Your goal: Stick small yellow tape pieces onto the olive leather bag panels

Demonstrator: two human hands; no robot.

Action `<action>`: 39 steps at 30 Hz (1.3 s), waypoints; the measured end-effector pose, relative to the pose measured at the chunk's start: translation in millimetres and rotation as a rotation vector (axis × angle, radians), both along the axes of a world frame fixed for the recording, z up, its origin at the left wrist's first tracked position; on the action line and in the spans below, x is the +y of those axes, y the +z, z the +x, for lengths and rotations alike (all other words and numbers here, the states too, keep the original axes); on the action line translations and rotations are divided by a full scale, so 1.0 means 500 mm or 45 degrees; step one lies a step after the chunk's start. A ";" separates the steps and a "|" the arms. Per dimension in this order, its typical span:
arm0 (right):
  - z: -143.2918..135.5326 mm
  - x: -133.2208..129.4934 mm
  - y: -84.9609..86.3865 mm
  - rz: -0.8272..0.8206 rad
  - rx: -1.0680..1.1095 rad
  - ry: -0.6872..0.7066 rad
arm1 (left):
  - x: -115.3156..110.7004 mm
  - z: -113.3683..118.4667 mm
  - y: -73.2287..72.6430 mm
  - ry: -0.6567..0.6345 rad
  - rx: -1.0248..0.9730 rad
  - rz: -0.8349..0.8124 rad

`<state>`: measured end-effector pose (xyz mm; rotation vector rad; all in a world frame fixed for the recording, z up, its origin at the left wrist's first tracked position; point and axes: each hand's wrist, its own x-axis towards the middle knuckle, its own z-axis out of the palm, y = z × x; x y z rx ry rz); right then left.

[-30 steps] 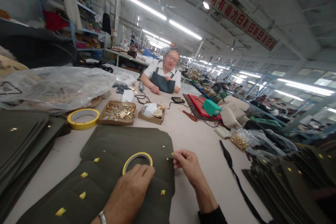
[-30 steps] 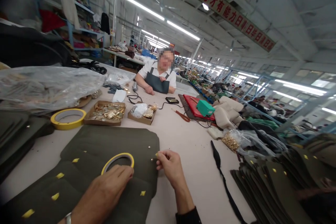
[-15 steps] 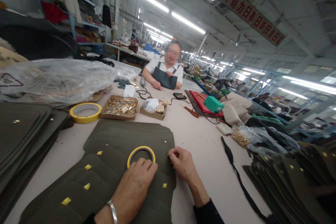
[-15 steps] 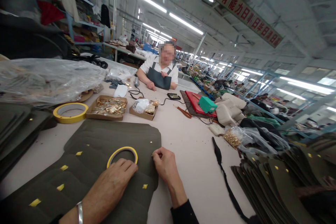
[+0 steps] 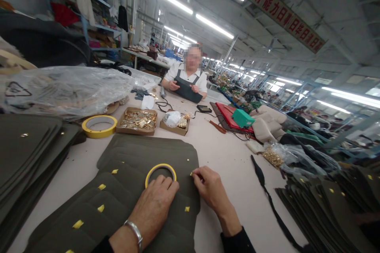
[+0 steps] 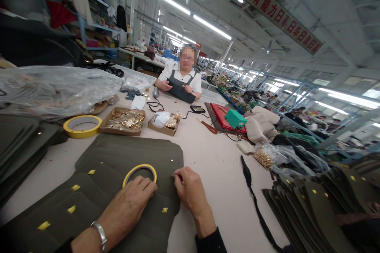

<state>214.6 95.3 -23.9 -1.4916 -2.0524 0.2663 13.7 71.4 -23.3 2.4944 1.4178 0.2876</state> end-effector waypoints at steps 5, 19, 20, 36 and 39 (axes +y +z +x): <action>-0.022 0.008 -0.014 -0.115 -0.161 -0.136 | 0.002 -0.001 0.003 -0.015 -0.034 0.036; -0.041 0.027 -0.003 -0.309 -0.147 -0.386 | -0.008 -0.012 -0.027 -0.197 -0.489 0.200; -0.038 0.023 0.001 -0.297 -0.134 -0.361 | -0.006 -0.016 -0.030 -0.202 -0.543 0.260; -0.063 -0.035 0.054 0.013 0.187 0.423 | 0.000 -0.028 -0.035 -0.042 -0.640 0.379; -0.072 -0.037 0.047 0.108 0.173 0.407 | -0.001 -0.027 -0.031 -0.032 -0.649 0.373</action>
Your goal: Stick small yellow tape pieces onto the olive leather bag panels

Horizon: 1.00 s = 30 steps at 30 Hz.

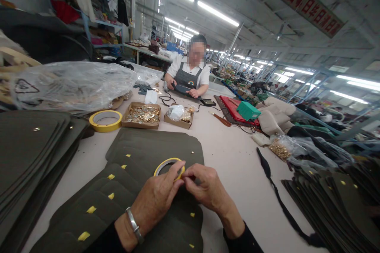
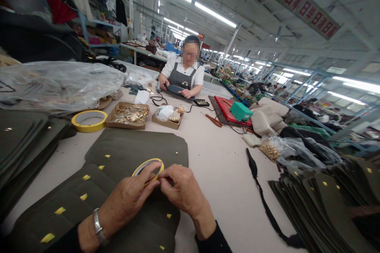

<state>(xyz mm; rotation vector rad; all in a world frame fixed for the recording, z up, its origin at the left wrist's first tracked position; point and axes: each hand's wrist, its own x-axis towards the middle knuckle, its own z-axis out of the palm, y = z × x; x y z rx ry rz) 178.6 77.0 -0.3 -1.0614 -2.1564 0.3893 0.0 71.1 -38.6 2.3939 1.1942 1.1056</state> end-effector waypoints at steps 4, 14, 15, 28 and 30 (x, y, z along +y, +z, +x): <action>-0.008 -0.002 -0.007 0.165 0.004 -0.083 | -0.001 -0.002 0.009 -0.083 -0.003 -0.123; -0.041 -0.019 0.004 -0.364 0.320 -0.416 | -0.008 0.002 0.024 0.012 -0.037 0.146; -0.041 -0.016 0.006 -0.495 0.415 -0.466 | -0.011 0.004 0.027 0.012 -0.056 0.188; 0.083 -0.064 -0.068 -1.080 0.470 -0.595 | -0.017 0.023 0.027 0.041 0.643 -0.158; 0.076 -0.065 -0.069 -1.012 0.374 -0.592 | -0.018 0.027 0.028 0.027 0.668 -0.185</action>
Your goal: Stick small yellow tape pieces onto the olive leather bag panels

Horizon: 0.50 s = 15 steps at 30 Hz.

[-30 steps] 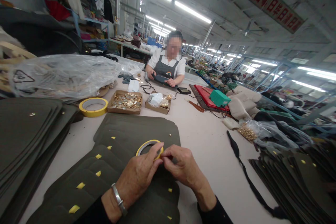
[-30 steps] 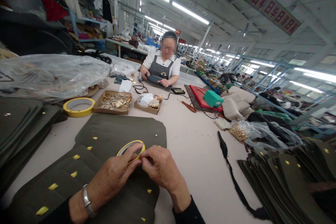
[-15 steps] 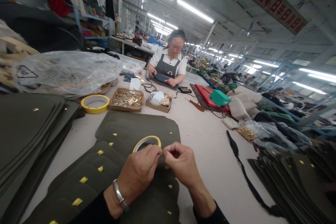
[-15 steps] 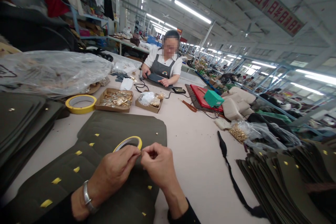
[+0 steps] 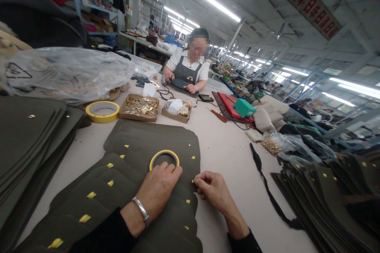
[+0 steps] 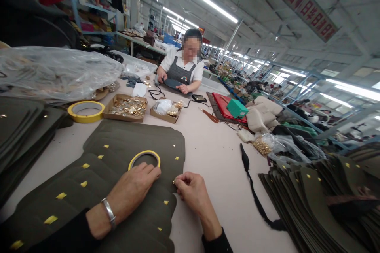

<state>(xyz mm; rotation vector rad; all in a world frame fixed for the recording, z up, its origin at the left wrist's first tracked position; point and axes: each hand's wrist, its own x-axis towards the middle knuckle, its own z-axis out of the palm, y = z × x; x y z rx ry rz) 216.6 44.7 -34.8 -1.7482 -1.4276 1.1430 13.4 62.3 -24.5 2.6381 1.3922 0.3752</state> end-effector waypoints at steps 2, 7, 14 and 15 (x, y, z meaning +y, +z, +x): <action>-0.009 0.002 0.006 0.077 -0.129 0.052 | 0.001 0.001 0.000 -0.005 0.003 -0.002; -0.022 0.004 0.017 0.259 -0.437 0.189 | 0.004 -0.001 -0.003 -0.002 0.004 -0.020; -0.011 0.008 0.017 0.329 -0.680 0.258 | 0.003 -0.002 -0.004 -0.014 0.009 0.005; -0.007 0.006 0.020 0.367 -0.681 0.238 | 0.003 -0.002 -0.005 -0.013 0.006 0.009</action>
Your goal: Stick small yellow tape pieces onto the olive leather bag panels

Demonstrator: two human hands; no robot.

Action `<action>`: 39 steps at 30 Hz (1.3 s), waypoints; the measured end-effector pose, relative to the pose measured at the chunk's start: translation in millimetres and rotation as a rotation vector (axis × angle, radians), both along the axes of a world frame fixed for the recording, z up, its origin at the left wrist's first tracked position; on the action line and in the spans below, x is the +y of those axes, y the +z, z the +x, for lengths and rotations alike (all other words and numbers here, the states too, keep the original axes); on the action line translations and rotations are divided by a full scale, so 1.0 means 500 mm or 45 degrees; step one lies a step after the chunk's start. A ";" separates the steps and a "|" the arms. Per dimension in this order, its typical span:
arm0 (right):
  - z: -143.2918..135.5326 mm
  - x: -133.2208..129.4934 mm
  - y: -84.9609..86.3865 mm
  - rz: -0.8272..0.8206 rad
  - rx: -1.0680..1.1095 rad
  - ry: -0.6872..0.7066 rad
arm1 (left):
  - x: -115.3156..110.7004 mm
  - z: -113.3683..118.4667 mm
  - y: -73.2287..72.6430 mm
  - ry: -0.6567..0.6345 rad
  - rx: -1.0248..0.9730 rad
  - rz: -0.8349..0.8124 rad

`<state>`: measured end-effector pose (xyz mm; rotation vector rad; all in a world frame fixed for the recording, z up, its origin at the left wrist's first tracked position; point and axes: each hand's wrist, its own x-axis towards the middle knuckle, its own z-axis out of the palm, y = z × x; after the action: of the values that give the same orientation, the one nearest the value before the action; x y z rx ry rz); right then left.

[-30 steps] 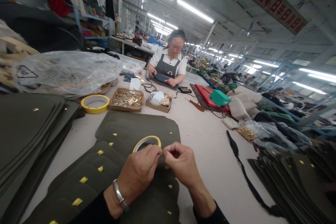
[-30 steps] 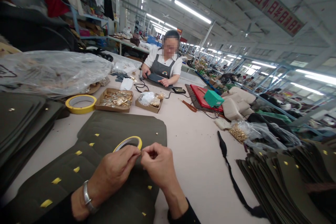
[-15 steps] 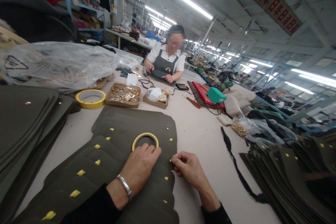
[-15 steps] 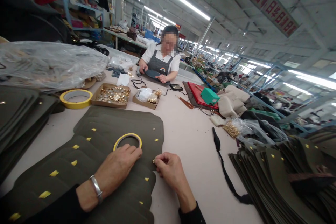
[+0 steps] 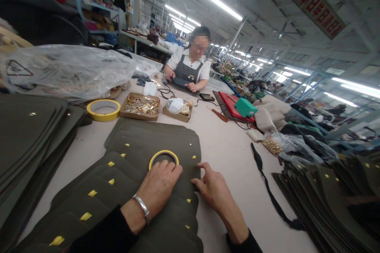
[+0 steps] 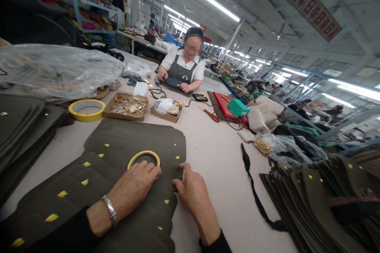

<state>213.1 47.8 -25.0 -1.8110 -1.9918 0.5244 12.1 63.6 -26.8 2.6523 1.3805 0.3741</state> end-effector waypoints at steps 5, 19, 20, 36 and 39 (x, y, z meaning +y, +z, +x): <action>0.013 -0.017 0.008 0.230 -0.007 0.270 | 0.002 0.000 -0.005 -0.004 -0.035 0.024; -0.018 0.002 0.010 -0.133 0.086 0.025 | 0.009 -0.017 0.020 -0.108 -0.267 0.022; -0.013 0.002 0.012 -0.222 0.151 0.064 | 0.009 -0.018 0.019 -0.129 -0.297 0.041; -0.062 0.000 0.021 0.474 0.484 0.388 | 0.013 -0.024 -0.021 -0.197 -0.597 0.121; -0.063 0.000 0.012 0.543 0.402 0.415 | 0.008 -0.021 -0.023 -0.213 -0.573 0.115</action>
<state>181.5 48.0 -19.2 -1.0892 -1.9937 0.4073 1.6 67.8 -38.4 2.5077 1.0170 0.9588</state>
